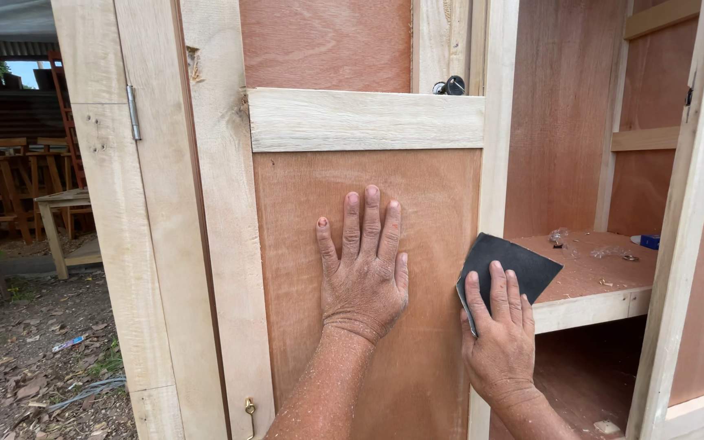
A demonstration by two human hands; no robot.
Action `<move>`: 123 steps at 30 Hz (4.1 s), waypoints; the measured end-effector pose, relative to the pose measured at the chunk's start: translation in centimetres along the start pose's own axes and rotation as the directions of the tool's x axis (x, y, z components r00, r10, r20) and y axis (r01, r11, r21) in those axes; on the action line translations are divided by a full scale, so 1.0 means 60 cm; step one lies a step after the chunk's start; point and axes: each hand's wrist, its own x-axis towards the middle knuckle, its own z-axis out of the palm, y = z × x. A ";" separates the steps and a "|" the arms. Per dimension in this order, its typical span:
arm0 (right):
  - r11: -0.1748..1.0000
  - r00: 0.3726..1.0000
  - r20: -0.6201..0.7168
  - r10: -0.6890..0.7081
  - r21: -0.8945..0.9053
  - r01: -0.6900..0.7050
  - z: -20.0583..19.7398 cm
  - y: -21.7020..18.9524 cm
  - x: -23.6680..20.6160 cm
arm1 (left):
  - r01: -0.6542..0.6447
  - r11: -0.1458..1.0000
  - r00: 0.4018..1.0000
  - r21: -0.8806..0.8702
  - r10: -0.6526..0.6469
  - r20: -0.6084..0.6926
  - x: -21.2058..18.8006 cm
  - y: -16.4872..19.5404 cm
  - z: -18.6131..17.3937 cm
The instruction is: The person sands the surfaces of an unfinished wooden cabinet with a sheet of sandpaper, rubbing the door panel, frame edges, and top rail while steadying the cabinet with the other hand. A second person hammers hardware on the cabinet nearby.
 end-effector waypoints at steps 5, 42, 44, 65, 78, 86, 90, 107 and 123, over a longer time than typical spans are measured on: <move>0.944 0.877 0.377 0.299 0.019 -0.330 -0.028 0.002 0.009 | -0.071 0.997 0.997 -0.031 0.070 -0.014 -0.011 0.000 0.006; 0.964 0.962 -0.197 0.191 0.222 -0.146 -0.018 -0.009 0.272 | -0.114 0.985 0.993 -0.126 0.112 -0.023 -0.013 -0.009 0.000; 0.974 0.961 -0.235 0.145 0.204 -0.097 -0.034 -0.014 0.303 | -0.118 0.984 0.992 -0.135 0.112 -0.051 -0.011 -0.009 0.000; 0.931 0.927 -0.246 0.282 0.305 -0.202 0.097 -0.002 -0.004 | -0.125 0.961 0.990 -0.247 0.135 0.025 -0.075 0.065 0.044; 0.821 0.890 -0.084 0.448 0.432 -0.373 0.217 0.043 -0.245 | -0.169 0.974 0.984 -0.151 0.175 0.027 -0.093 0.073 0.073; 0.908 0.939 -0.148 0.310 0.340 -0.246 0.108 0.009 -0.028 | -0.168 0.969 0.984 -0.182 0.176 0.027 -0.093 0.072 0.072; 0.926 0.945 -0.202 0.258 0.331 -0.183 0.077 0.002 0.044 | -0.164 0.972 0.985 -0.171 0.171 0.028 -0.093 0.071 0.072; 0.957 0.944 -0.313 0.101 0.289 -0.007 -0.014 -0.002 0.298 | -0.162 0.963 0.985 -0.218 0.169 0.018 -0.088 0.067 0.067; 0.924 0.939 -0.205 0.276 0.327 -0.200 0.110 0.010 -0.040 | -0.073 0.932 0.997 -0.355 0.079 0.002 -0.163 0.105 0.095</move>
